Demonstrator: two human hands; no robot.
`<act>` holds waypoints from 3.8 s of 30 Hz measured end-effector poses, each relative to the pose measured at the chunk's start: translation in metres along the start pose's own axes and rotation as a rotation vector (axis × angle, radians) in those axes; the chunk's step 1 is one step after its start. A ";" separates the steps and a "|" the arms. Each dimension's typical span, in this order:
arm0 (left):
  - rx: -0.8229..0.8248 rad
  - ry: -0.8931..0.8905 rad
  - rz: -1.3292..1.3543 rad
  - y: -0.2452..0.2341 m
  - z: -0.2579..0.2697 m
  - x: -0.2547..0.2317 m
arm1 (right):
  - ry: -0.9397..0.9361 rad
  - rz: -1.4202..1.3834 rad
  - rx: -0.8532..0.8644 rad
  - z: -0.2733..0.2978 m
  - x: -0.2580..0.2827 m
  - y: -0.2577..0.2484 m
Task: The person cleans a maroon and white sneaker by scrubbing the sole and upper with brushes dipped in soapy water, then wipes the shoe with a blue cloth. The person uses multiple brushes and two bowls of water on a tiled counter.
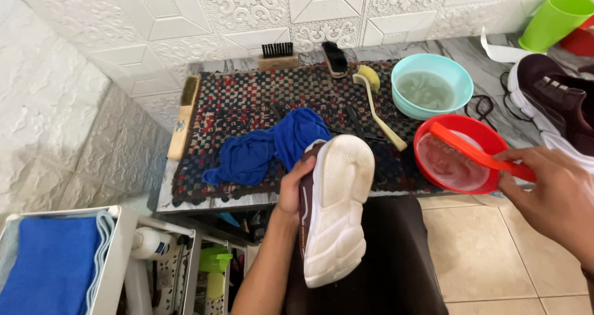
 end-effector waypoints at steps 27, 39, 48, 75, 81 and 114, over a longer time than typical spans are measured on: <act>0.181 0.209 -0.658 0.068 0.091 0.037 | -0.561 -0.409 -0.001 0.038 0.122 -0.036; 0.251 0.320 -0.850 0.102 0.115 0.022 | -1.030 -0.358 -0.190 0.050 0.247 -0.084; 0.348 0.430 -0.659 0.150 0.128 -0.029 | -0.995 -0.449 -0.235 0.028 0.229 -0.060; 0.373 0.329 -0.651 0.101 0.048 0.005 | -0.866 -0.402 -0.198 -0.023 0.176 -0.014; 0.302 0.296 -0.581 0.109 0.043 -0.003 | -0.828 -0.479 -0.146 -0.013 0.197 -0.008; 0.154 0.110 -0.556 0.054 0.034 0.043 | -0.870 -0.355 -0.220 -0.003 0.218 -0.026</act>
Point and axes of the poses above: each hand's wrist, its own z-axis away from the middle knuckle, its own y-axis out of the palm, x = y × z, the point moved 10 cm from there along -z, towards the middle knuckle, and after that the axes turned 13 degrees about -z, right-handed, at the moved point
